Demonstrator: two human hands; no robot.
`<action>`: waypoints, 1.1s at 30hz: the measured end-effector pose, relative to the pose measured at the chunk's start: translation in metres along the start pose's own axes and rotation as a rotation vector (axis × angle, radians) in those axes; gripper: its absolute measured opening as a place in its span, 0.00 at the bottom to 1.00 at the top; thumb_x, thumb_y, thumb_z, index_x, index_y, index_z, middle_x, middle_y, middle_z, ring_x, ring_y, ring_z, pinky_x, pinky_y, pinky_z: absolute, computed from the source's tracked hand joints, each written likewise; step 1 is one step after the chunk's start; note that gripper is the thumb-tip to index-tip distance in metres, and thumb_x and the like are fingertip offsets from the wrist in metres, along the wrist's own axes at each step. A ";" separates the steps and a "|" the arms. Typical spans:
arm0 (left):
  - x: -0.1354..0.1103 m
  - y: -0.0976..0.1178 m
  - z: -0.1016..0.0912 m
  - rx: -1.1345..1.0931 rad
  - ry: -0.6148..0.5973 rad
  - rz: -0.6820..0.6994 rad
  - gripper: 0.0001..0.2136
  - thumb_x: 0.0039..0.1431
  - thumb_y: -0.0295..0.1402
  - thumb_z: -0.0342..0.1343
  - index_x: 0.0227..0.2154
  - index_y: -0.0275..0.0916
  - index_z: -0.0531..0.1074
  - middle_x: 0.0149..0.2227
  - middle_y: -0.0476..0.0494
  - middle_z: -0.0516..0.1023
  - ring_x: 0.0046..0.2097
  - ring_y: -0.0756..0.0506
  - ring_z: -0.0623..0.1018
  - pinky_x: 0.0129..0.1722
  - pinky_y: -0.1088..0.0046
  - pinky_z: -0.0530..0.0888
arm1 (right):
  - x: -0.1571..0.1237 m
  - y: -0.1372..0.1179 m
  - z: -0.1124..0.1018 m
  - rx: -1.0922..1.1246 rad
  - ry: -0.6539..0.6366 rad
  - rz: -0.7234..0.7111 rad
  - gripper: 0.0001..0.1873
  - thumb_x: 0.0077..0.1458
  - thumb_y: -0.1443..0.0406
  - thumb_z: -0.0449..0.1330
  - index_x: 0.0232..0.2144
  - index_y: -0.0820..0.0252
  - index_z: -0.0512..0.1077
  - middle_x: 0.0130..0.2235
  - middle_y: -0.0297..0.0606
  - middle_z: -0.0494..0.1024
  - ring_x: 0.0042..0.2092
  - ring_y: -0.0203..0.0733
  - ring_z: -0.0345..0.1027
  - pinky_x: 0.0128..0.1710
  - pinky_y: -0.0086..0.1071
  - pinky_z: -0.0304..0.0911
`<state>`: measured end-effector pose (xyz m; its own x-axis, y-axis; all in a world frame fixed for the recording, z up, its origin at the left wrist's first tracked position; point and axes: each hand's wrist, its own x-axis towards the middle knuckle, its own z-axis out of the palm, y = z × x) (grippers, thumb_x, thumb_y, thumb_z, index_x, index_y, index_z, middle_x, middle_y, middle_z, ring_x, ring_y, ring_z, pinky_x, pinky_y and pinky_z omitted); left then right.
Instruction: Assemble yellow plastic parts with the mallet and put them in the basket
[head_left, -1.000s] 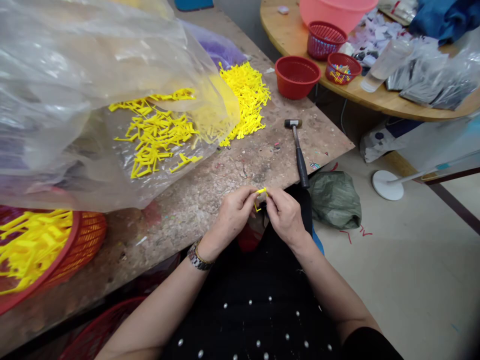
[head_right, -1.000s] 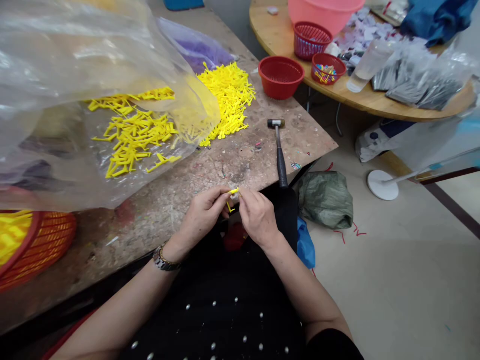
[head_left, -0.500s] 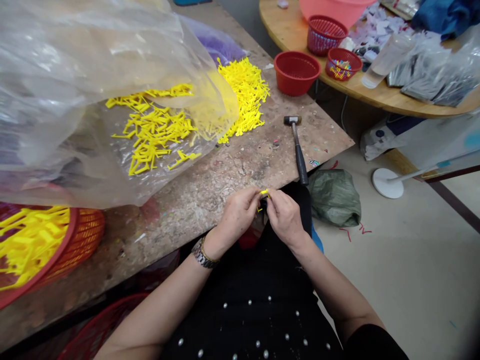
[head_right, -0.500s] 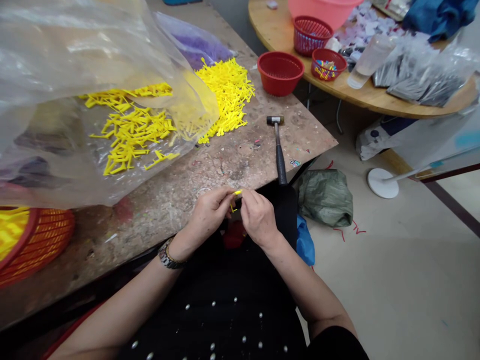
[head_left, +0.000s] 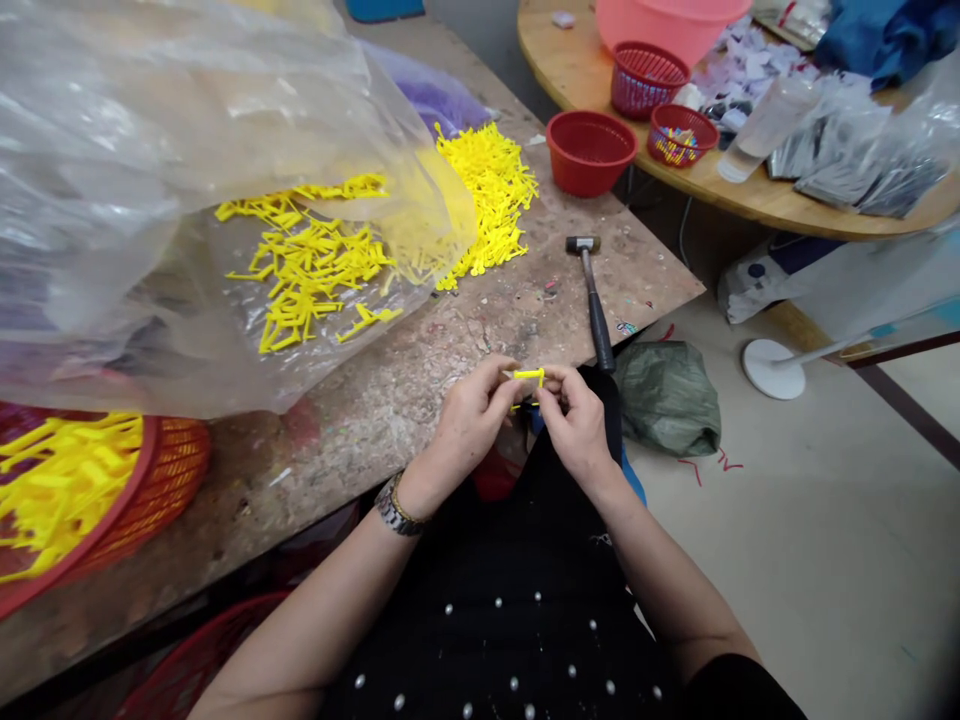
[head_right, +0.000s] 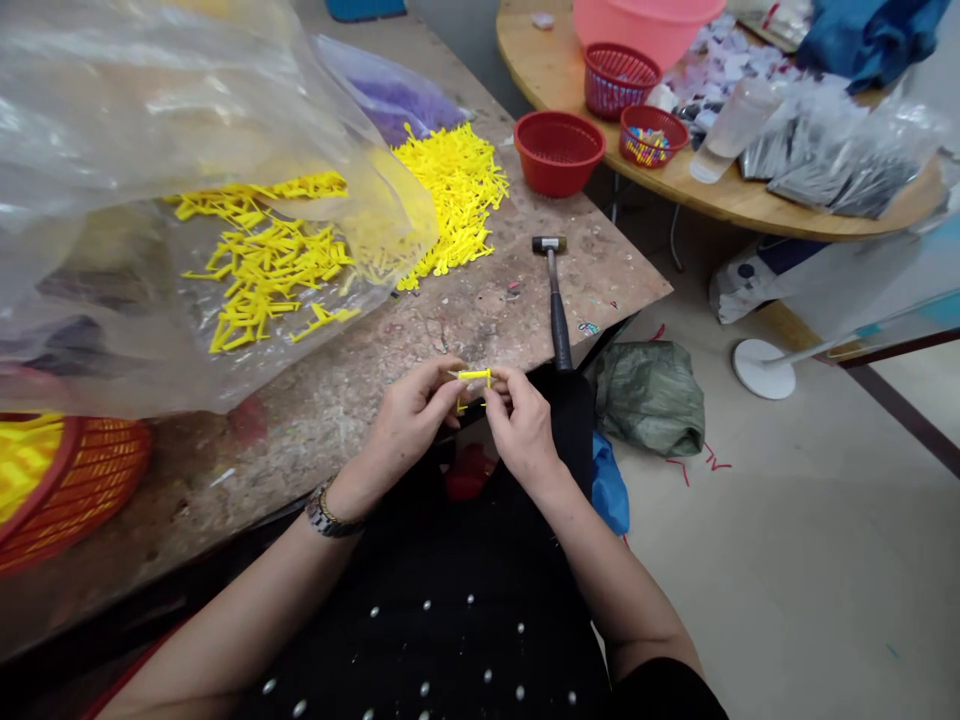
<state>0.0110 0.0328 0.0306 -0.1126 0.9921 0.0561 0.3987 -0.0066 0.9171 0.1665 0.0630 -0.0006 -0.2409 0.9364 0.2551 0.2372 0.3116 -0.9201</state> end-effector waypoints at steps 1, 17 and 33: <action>-0.001 0.000 0.000 -0.031 -0.016 -0.026 0.10 0.65 0.37 0.50 0.42 0.39 0.73 0.31 0.48 0.77 0.26 0.50 0.76 0.27 0.75 0.73 | 0.000 0.002 0.001 0.025 0.007 0.029 0.11 0.60 0.66 0.56 0.46 0.56 0.70 0.36 0.35 0.78 0.35 0.37 0.73 0.36 0.31 0.69; 0.012 -0.007 -0.029 0.532 0.070 0.168 0.11 0.68 0.34 0.48 0.32 0.39 0.72 0.32 0.43 0.77 0.35 0.45 0.76 0.37 0.70 0.71 | 0.034 -0.016 -0.049 -0.360 0.092 -0.178 0.11 0.64 0.62 0.54 0.43 0.57 0.75 0.42 0.41 0.80 0.44 0.45 0.74 0.47 0.40 0.69; 0.051 -0.006 -0.026 1.021 -0.024 0.126 0.13 0.70 0.31 0.45 0.39 0.34 0.74 0.40 0.34 0.79 0.40 0.39 0.78 0.39 0.67 0.70 | 0.098 0.022 -0.072 -0.901 -0.111 0.139 0.18 0.59 0.60 0.56 0.50 0.61 0.72 0.45 0.49 0.80 0.45 0.56 0.74 0.45 0.44 0.67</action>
<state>-0.0206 0.0804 0.0377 -0.0025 0.9938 0.1109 0.9913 -0.0122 0.1312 0.2163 0.1734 0.0256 -0.2331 0.9686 0.0861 0.9036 0.2484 -0.3490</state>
